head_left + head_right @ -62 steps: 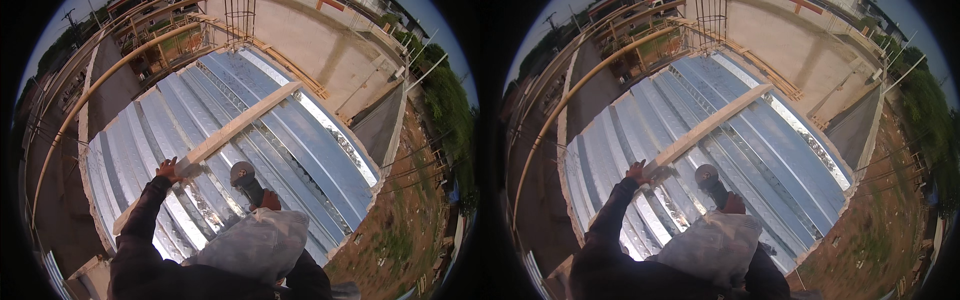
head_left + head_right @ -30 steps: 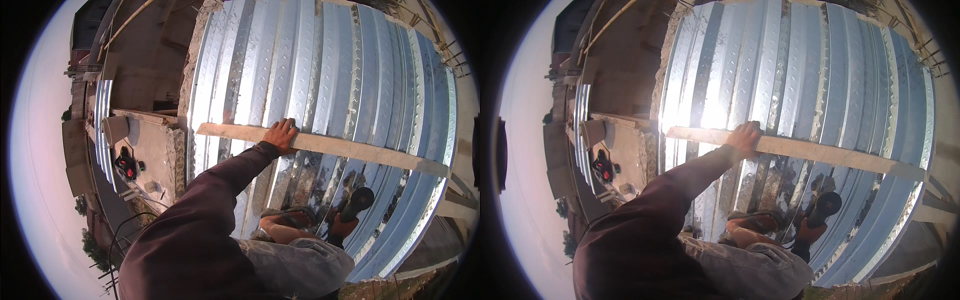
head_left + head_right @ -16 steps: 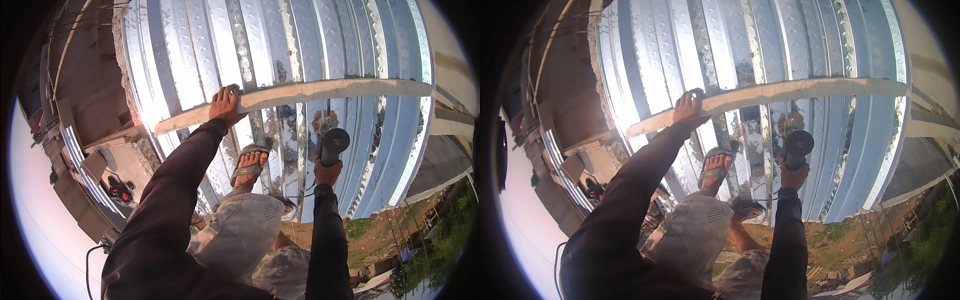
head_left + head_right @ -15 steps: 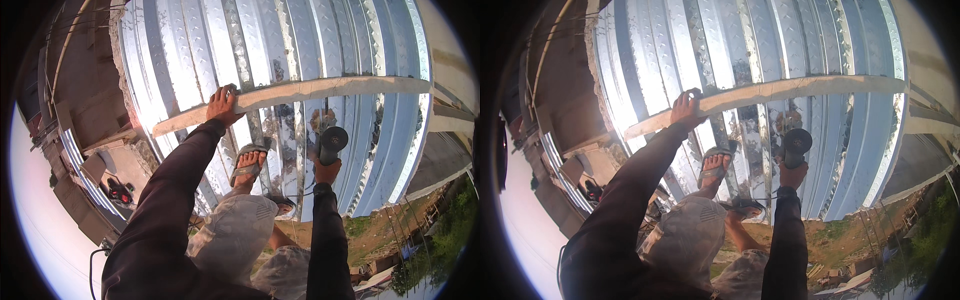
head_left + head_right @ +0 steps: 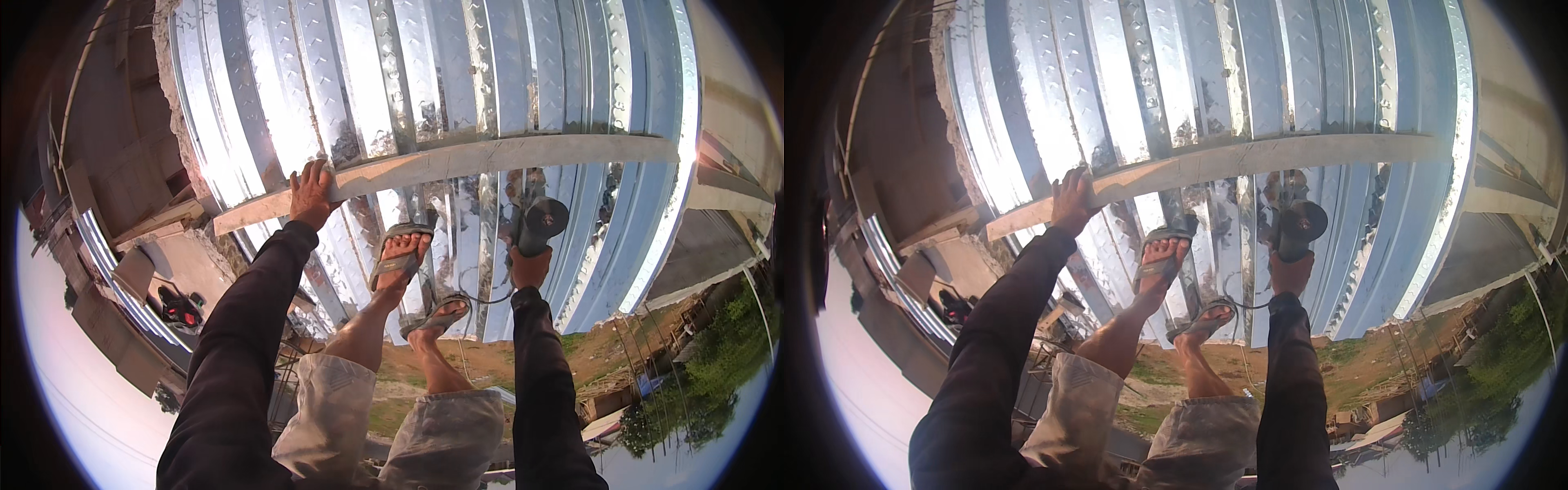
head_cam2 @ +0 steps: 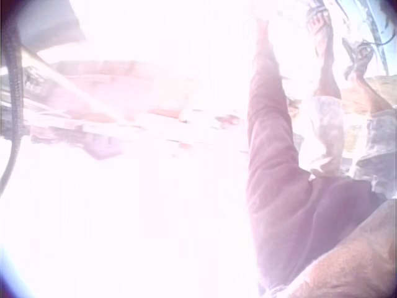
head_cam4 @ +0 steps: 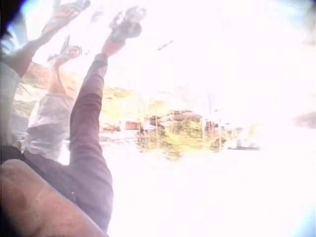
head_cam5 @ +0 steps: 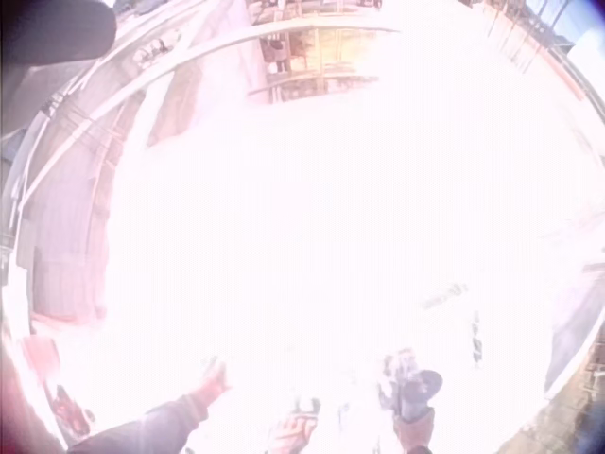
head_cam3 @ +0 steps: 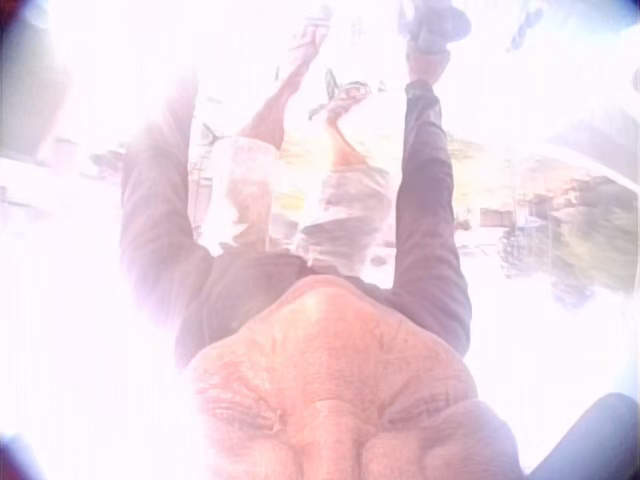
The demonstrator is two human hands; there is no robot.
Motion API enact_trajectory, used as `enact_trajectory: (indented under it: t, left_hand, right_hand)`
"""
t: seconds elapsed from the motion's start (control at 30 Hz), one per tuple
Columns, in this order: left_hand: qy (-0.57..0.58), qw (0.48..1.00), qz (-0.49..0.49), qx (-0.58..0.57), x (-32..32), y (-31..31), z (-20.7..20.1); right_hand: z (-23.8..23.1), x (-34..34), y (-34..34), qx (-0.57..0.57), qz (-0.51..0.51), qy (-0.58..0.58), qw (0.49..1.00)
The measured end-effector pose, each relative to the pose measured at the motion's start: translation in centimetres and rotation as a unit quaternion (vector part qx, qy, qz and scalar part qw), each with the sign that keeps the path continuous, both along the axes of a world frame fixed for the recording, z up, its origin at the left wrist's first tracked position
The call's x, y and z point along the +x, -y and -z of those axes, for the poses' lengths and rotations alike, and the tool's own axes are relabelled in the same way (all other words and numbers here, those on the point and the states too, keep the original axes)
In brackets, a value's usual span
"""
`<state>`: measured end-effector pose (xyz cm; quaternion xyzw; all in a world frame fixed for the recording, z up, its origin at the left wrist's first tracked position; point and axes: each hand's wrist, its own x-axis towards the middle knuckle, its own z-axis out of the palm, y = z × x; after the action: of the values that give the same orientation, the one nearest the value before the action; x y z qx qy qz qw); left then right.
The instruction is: The person uses an angle grinder to cut a corrugated metal sheet on a roof, then secures the sheet with a hammer and nails. The person works on a construction site with scaffolding and other building materials visible.
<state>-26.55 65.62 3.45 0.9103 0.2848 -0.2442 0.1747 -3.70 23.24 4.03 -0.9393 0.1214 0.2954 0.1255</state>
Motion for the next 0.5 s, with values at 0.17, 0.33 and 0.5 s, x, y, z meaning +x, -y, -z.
enact_trajectory:
  t: [0.17,0.33,0.5]
  left_hand:
    - [-0.073,0.997,-0.031,0.021,1.2,0.5,-1.7]
    - [-0.042,0.996,-0.074,0.013,0.1,1.1,-7.8]
    - [-0.081,0.936,-0.313,-0.138,-6.8,4.5,-17.8]
  right_hand:
    - [-1.1,0.9,-0.5,-0.008,-0.030,-0.066,0.997]
    - [-3.9,2.0,0.4,-0.148,-0.166,-0.090,0.971]
    - [-10.4,0.6,2.7,-0.166,-0.181,-0.091,0.965]
